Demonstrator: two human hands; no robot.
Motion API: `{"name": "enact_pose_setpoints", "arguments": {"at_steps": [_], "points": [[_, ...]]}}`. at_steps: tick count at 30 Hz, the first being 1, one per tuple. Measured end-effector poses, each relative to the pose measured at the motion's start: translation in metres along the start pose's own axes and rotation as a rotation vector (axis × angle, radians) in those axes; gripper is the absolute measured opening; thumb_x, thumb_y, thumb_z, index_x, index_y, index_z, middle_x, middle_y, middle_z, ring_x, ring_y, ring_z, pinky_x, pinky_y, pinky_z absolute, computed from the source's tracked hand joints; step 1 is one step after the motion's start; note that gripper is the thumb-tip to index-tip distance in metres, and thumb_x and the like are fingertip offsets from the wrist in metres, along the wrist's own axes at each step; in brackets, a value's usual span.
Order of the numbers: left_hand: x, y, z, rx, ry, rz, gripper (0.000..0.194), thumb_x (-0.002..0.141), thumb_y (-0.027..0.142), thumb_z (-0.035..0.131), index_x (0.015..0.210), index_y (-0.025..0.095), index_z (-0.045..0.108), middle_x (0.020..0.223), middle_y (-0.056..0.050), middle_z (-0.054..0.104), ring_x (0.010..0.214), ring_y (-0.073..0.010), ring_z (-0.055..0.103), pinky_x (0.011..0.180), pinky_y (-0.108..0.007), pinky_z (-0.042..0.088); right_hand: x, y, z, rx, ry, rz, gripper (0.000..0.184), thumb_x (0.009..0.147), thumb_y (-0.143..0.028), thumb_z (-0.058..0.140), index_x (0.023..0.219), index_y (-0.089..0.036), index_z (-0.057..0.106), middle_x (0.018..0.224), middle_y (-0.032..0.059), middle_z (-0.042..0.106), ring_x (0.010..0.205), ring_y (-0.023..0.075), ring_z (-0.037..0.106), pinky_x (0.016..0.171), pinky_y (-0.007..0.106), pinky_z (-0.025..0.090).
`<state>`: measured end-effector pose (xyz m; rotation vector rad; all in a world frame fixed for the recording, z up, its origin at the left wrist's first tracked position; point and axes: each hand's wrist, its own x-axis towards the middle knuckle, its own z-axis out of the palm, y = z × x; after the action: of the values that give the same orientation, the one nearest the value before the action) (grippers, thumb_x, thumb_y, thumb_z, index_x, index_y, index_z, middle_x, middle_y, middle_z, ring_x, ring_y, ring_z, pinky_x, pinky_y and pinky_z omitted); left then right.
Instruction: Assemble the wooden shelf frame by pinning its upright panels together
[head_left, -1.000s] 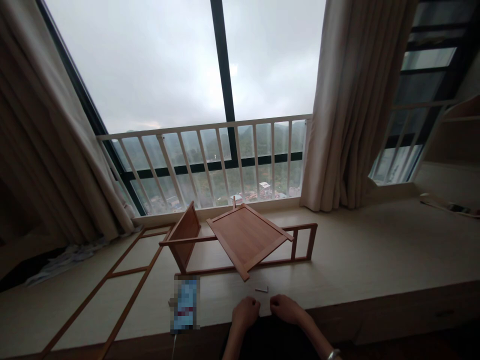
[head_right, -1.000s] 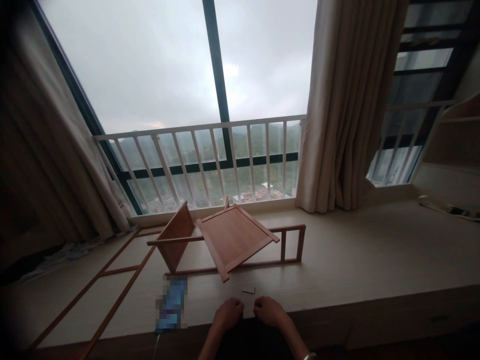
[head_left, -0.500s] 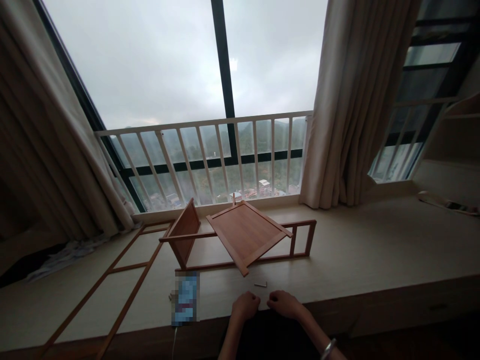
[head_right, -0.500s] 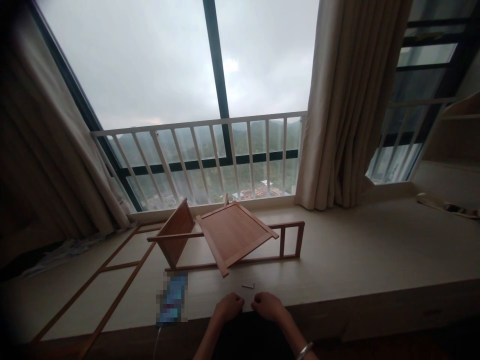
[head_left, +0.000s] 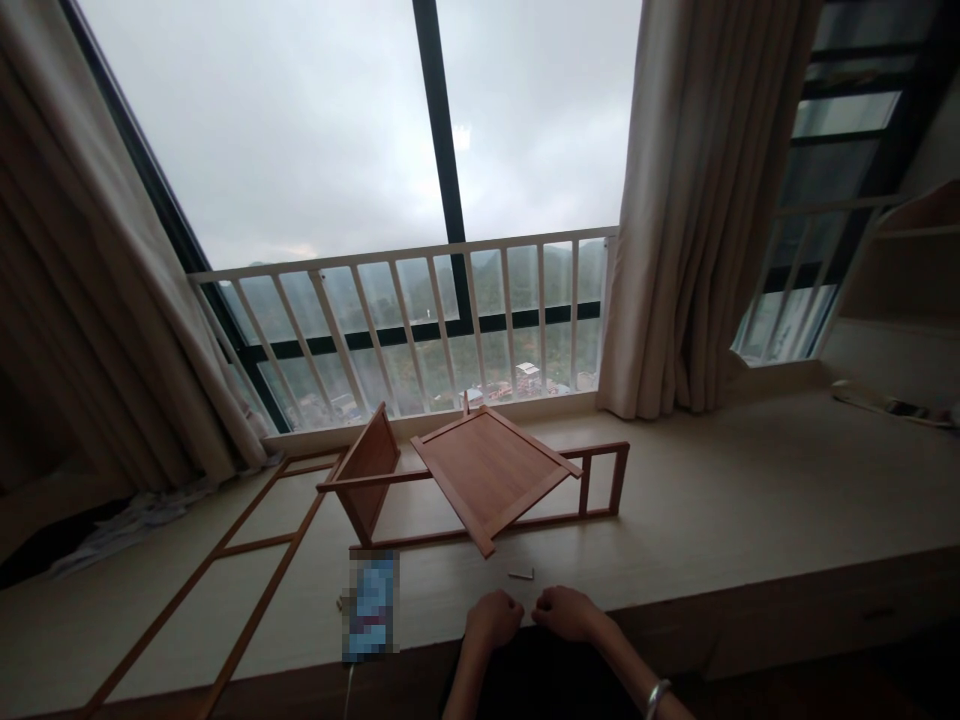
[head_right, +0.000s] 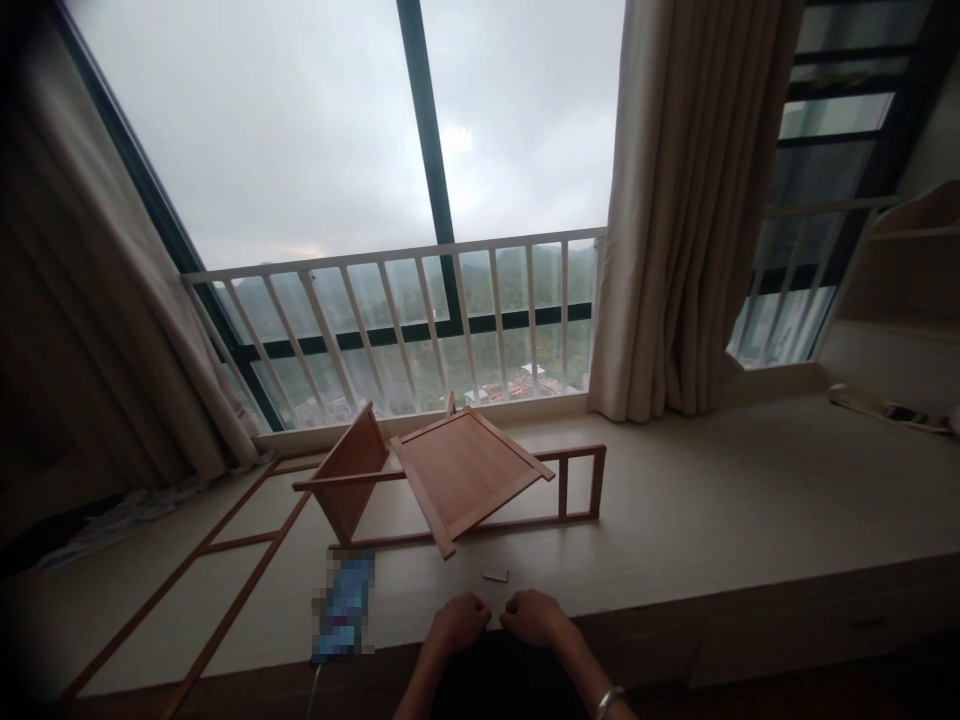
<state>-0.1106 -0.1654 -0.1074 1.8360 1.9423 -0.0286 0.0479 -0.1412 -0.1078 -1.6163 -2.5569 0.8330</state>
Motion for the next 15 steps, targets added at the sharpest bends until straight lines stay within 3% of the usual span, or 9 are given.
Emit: {"name": "enact_pose_setpoints", "arguments": {"at_steps": [15], "points": [[-0.016,0.012,-0.018,0.017,-0.022,-0.035,0.038,0.077,0.032,0.032,0.087,0.016,0.064,0.093,-0.012,0.063,0.089,-0.0213,0.057,0.071,-0.027,0.041,-0.007,-0.001,-0.007,0.038,-0.018,0.032,0.037,0.074,-0.042,0.037,0.085,-0.02,0.064,0.091,0.0079,0.064,0.083,0.0207,0.057,0.064,0.026,0.036]]}}
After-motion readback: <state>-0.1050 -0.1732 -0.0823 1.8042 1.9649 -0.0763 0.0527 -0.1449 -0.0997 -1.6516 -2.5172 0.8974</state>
